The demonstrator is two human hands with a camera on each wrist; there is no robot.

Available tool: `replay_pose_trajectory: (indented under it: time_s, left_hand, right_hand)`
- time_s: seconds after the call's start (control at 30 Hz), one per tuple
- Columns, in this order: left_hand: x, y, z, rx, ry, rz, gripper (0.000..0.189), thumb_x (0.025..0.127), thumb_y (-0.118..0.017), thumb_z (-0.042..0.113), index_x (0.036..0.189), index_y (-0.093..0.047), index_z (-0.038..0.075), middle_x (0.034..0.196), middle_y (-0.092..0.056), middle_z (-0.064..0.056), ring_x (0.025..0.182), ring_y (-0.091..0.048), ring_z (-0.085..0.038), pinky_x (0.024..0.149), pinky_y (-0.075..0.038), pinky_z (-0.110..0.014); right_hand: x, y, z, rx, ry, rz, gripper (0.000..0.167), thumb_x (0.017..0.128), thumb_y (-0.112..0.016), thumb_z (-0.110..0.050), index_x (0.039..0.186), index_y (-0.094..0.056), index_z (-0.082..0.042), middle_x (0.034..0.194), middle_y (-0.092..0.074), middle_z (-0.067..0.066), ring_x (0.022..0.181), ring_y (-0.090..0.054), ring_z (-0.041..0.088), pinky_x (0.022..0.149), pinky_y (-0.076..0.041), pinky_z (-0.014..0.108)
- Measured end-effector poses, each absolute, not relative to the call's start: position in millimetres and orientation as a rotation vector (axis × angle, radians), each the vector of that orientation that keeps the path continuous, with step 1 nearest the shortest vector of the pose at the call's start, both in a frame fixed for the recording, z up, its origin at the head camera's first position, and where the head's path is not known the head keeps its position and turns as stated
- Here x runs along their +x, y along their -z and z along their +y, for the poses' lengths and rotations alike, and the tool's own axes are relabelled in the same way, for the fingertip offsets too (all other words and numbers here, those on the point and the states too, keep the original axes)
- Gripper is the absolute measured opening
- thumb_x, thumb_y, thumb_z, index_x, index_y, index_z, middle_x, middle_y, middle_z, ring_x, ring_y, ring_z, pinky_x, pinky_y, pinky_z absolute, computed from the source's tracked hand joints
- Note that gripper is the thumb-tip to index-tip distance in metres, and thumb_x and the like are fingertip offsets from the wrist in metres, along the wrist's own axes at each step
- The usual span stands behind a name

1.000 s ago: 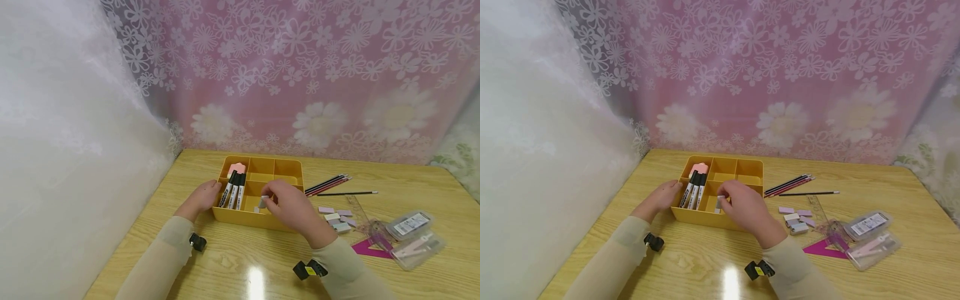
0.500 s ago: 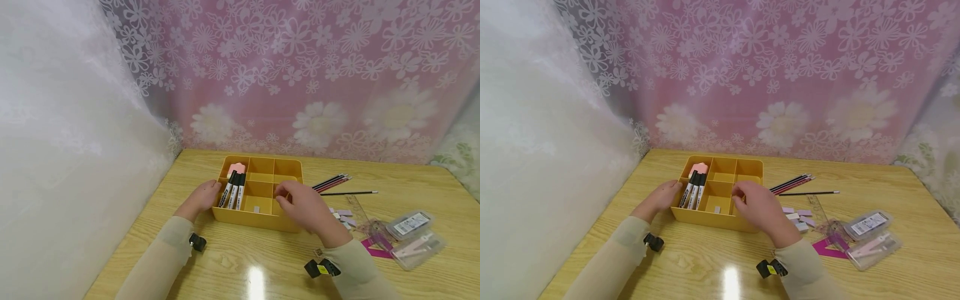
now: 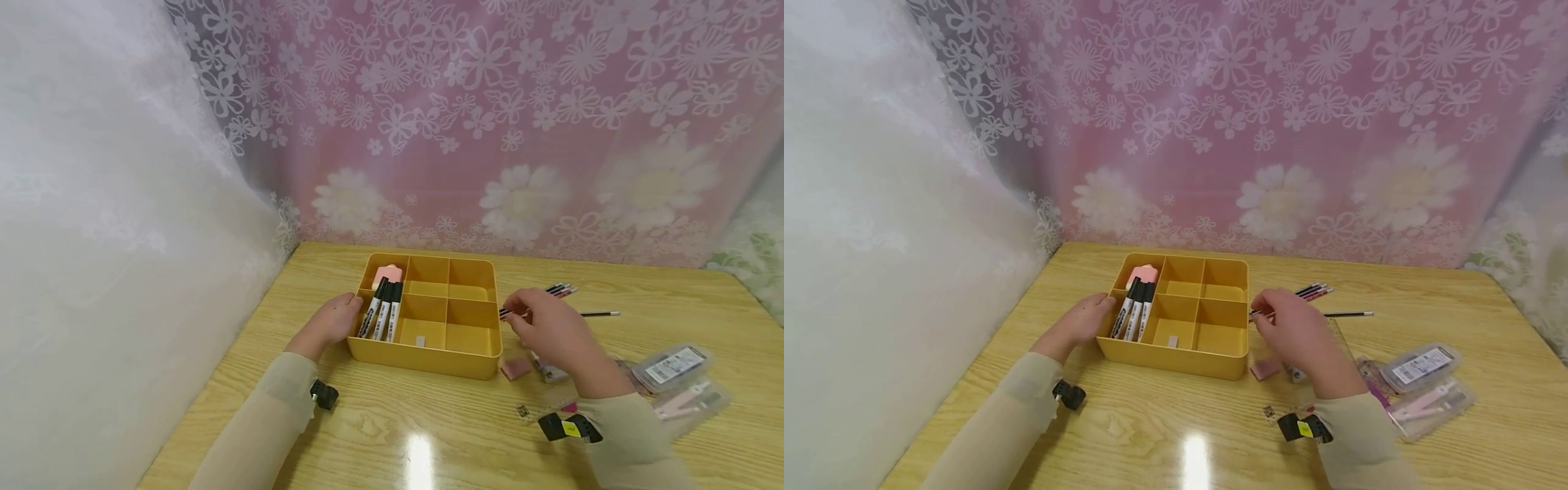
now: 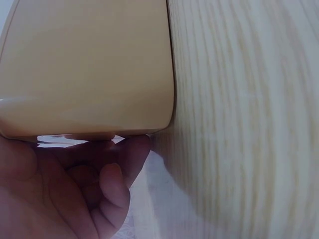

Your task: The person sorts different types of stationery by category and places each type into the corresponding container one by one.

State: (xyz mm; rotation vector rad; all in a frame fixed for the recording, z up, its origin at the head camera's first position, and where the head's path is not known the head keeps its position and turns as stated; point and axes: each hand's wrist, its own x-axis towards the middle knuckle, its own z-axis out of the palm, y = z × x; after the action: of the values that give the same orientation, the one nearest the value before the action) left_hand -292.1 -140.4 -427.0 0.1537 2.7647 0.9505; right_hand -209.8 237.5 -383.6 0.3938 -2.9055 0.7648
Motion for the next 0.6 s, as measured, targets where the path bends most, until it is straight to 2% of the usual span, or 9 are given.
replay_pose_trajectory:
  time_s: [0.1, 0.23, 0.4, 0.6]
  left_hand:
    - [-292.6, 426.8, -142.6, 0.156, -0.945, 2.772, 0.060, 0.110, -0.025, 0.041, 0.149, -0.046, 0.001, 0.150, -0.048, -0.017, 0.140, -0.042, -0.036, 0.116, -0.030, -0.053]
    - [-292.6, 427.6, -141.7, 0.152, -0.941, 2.779, 0.060, 0.110, -0.025, 0.041, 0.149, -0.047, 0.001, 0.149, -0.049, -0.018, 0.140, -0.042, -0.036, 0.115, -0.030, -0.053]
    - [-292.2, 427.2, -140.6, 0.154, -0.940, 2.775, 0.059, 0.110, -0.024, 0.041, 0.148, -0.047, 0.001, 0.149, -0.049, -0.018, 0.139, -0.043, -0.036, 0.115, -0.031, -0.053]
    - [-292.3, 427.6, -140.3, 0.152, -0.950, 2.766, 0.059, 0.110, -0.024, 0.041, 0.149, -0.046, 0.002, 0.149, -0.049, -0.017, 0.139, -0.042, -0.036, 0.115, -0.030, -0.053]
  right_hand:
    - [-213.1, 384.8, 251.3, 0.371, -0.749, -2.939, 0.017, 0.100, -0.064, -0.021, 0.113, -0.069, -0.011, 0.107, -0.067, 0.007, 0.089, -0.065, 0.024, 0.070, -0.055, 0.045]
    - [-216.9, 390.1, 265.5, 0.326, -0.713, -2.995, 0.018, 0.100, -0.065, -0.023, 0.113, -0.069, -0.011, 0.109, -0.068, 0.008, 0.093, -0.065, 0.028, 0.074, -0.055, 0.049]
    - [-220.7, 397.5, 269.4, 0.314, -0.704, -3.107, 0.029, 0.099, -0.065, -0.027, 0.120, -0.068, -0.007, 0.117, -0.067, 0.014, 0.103, -0.063, 0.036, 0.082, -0.053, 0.056]
    - [-222.9, 407.2, 268.0, 0.321, -0.697, -3.245, 0.040, 0.097, -0.065, -0.030, 0.125, -0.065, -0.002, 0.119, -0.065, 0.020, 0.104, -0.063, 0.038, 0.083, -0.052, 0.057]
